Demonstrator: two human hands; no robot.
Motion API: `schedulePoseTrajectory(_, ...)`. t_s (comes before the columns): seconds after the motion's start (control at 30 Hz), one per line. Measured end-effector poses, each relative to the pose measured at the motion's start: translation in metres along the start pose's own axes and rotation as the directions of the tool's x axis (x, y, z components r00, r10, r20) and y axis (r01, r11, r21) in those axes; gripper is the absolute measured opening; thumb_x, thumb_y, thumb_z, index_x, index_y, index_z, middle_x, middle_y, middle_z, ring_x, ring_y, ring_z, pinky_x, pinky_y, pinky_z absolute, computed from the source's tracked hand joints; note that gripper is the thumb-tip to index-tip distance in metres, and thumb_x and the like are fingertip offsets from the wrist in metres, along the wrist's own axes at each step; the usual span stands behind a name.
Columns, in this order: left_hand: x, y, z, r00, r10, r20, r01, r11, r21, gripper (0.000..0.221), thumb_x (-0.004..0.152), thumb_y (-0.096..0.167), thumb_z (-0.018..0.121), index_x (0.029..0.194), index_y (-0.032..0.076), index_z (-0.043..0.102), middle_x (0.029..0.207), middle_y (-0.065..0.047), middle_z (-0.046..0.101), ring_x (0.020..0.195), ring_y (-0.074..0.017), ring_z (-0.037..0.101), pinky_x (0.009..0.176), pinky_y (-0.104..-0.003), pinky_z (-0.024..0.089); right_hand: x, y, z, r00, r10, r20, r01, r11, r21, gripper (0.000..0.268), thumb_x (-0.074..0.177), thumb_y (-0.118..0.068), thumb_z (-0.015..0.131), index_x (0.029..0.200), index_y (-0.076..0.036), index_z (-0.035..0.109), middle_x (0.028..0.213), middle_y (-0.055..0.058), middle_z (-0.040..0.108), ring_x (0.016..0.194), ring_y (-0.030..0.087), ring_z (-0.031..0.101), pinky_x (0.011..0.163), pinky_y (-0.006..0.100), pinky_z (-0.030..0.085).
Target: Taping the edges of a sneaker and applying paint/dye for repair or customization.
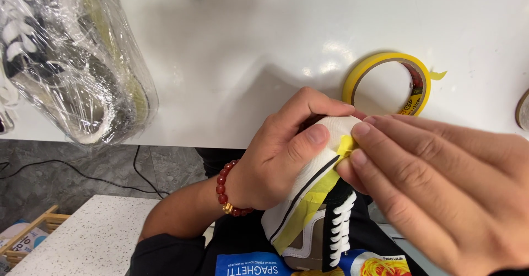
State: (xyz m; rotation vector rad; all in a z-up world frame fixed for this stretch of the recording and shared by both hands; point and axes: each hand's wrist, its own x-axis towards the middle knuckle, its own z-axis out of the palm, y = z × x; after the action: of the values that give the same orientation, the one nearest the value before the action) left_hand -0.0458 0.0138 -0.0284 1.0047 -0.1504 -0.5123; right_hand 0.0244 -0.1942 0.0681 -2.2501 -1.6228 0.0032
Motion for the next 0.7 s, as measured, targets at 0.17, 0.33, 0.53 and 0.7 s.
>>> schedulePoseTrajectory(0.17, -0.003, -0.01, -0.006, 1.0, 0.003, -0.016, -0.005, 0.988, -0.156, 0.03, 0.122, 0.025, 0.04, 0.133, -0.002, 0.05, 0.132, -0.016, 0.064, 0.109, -0.012, 0.062, 0.102, -0.029, 0.057, -0.005, 0.001, 0.031, 0.957, 0.152, -0.248, -0.121, 0.983, 0.138, 0.021, 0.083, -0.012, 0.082, 0.089, 0.005, 0.071, 0.094, 0.021, 0.073, 0.09, 0.035, 0.075, 0.073, 0.041, 0.06)
schedulePoseTrajectory(0.33, -0.006, -0.005, -0.005, 0.999, -0.018, -0.028, 0.014, 0.993, -0.12, 0.033, 0.123, 0.028, 0.039, 0.133, -0.002, 0.049, 0.134, -0.017, 0.064, 0.112, -0.0122, 0.061, 0.105, -0.029, 0.056, -0.018, -0.01, 0.063, 0.869, 0.281, -0.408, -0.189, 0.949, 0.253, 0.017, 0.081, -0.01, 0.082, 0.09, 0.001, 0.071, 0.097, 0.021, 0.07, 0.089, 0.037, 0.073, 0.068, 0.037, 0.059)
schedulePoseTrajectory(0.53, -0.009, -0.005, 0.001, 0.996, -0.034, -0.078, 0.024, 0.993, -0.118, 0.035, 0.121, 0.028, 0.04, 0.135, -0.002, 0.05, 0.123, -0.012, 0.063, 0.104, -0.0093, 0.059, 0.098, -0.026, 0.054, -0.021, -0.019, 0.072, 0.814, 0.356, -0.459, -0.216, 0.919, 0.33, 0.02, 0.078, -0.007, 0.082, 0.092, 0.001, 0.071, 0.104, 0.022, 0.067, 0.094, 0.039, 0.069, 0.077, 0.042, 0.061)
schedulePoseTrajectory(0.7, -0.009, 0.0, 0.006, 0.995, -0.012, -0.103, 0.012, 1.0, -0.003, 0.033, 0.121, 0.025, 0.038, 0.134, -0.003, 0.051, 0.116, -0.01, 0.064, 0.097, -0.0062, 0.057, 0.092, -0.022, 0.052, -0.022, -0.02, 0.073, 0.82, 0.313, -0.479, -0.183, 0.936, 0.3, 0.024, 0.073, -0.004, 0.083, 0.094, 0.001, 0.071, 0.106, 0.023, 0.065, 0.095, 0.04, 0.068, 0.077, 0.043, 0.061)
